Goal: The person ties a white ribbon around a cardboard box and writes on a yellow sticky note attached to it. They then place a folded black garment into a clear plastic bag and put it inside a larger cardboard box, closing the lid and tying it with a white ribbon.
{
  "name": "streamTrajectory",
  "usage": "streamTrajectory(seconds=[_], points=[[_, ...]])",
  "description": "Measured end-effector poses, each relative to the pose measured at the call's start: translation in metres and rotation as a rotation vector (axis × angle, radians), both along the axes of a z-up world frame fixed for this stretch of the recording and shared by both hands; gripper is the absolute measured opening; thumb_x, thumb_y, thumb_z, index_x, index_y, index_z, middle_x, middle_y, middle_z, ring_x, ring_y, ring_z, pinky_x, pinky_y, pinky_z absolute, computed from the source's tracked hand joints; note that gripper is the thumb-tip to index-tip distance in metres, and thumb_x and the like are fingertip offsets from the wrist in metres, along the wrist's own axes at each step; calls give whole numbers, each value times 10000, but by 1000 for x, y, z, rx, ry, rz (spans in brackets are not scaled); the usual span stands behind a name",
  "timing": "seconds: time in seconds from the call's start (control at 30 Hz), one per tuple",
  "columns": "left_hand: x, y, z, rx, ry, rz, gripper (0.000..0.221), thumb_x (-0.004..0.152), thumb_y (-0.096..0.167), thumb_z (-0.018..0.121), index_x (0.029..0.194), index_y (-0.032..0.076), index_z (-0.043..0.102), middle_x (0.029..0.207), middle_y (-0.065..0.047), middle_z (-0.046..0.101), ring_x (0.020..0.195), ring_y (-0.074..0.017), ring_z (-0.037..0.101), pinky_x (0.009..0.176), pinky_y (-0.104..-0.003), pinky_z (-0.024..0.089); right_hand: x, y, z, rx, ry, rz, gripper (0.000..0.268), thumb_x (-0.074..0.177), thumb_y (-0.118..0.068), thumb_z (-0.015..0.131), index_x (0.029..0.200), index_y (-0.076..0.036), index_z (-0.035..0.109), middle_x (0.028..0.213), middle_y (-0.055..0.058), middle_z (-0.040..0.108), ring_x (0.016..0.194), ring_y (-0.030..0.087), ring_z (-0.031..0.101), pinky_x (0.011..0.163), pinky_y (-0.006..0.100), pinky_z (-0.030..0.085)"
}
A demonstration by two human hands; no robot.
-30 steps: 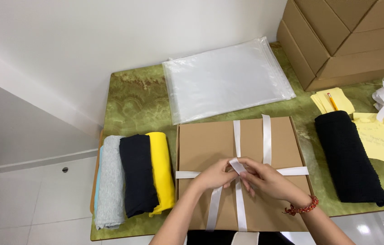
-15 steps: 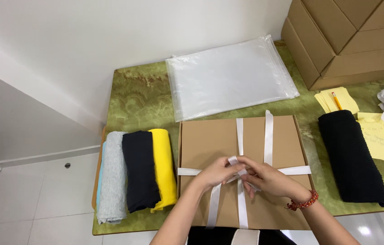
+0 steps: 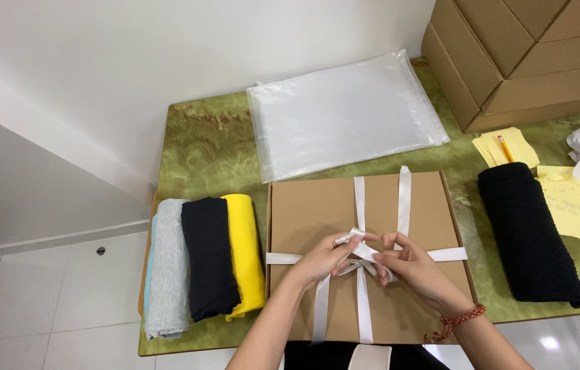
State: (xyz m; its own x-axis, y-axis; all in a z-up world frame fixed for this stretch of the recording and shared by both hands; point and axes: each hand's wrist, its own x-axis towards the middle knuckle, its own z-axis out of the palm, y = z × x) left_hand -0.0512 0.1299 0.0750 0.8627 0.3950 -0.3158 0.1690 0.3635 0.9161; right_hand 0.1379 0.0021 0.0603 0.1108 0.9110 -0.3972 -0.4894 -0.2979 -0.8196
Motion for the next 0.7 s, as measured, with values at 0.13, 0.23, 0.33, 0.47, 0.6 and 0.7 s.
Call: streamTrajectory(seconds=[0.13,0.23,0.33,0.47,0.6,0.7], points=[[-3,-1,9,-52,7,-98,448,1137,428,440,1408,161,676,571,85,264,490,-41,261,526,-177,231,6,1,-12,-1,320,-125,123,1041,-18,598,1038,-110,516,657,29,491,605,132,476,710,332,448],[-4,0,3,98,3,-210,494,1126,481,416,1411,163,663,1325,-44,712,552,-53,317,519,-167,294,12,3,-28,-147,455,-238,185,1006,-101,673,1103,-125,518,768,-17,649,751,73,683,786,318,563],[-1,5,-1,382,95,-298,520,1084,589,377,1375,315,709,1172,-23,672,877,-108,493,489,-252,408,21,2,-46,-251,495,-277,330,935,-22,628,1228,-161,564,895,12,733,764,128,694,722,303,547],[0,4,-12,712,246,-260,204,1112,277,533,1139,196,718,1060,-25,496,961,-214,577,888,-318,412,18,-2,-36,-290,429,-290,352,996,-58,594,1346,-98,578,1153,177,742,1019,237,709,886,323,566],[2,-5,-25,1155,343,-236,192,1026,178,644,1202,222,706,1094,-77,555,808,-368,670,644,-535,536,6,2,-13,-247,402,-317,333,1029,87,466,1344,-17,504,1238,308,679,874,183,604,992,385,552],[8,-9,-17,1173,532,-216,285,1035,199,619,1260,365,673,1118,46,521,811,-401,759,808,-521,619,6,3,-34,-244,252,-238,412,1004,23,610,1408,-41,560,1246,246,760,971,245,768,857,414,637]])
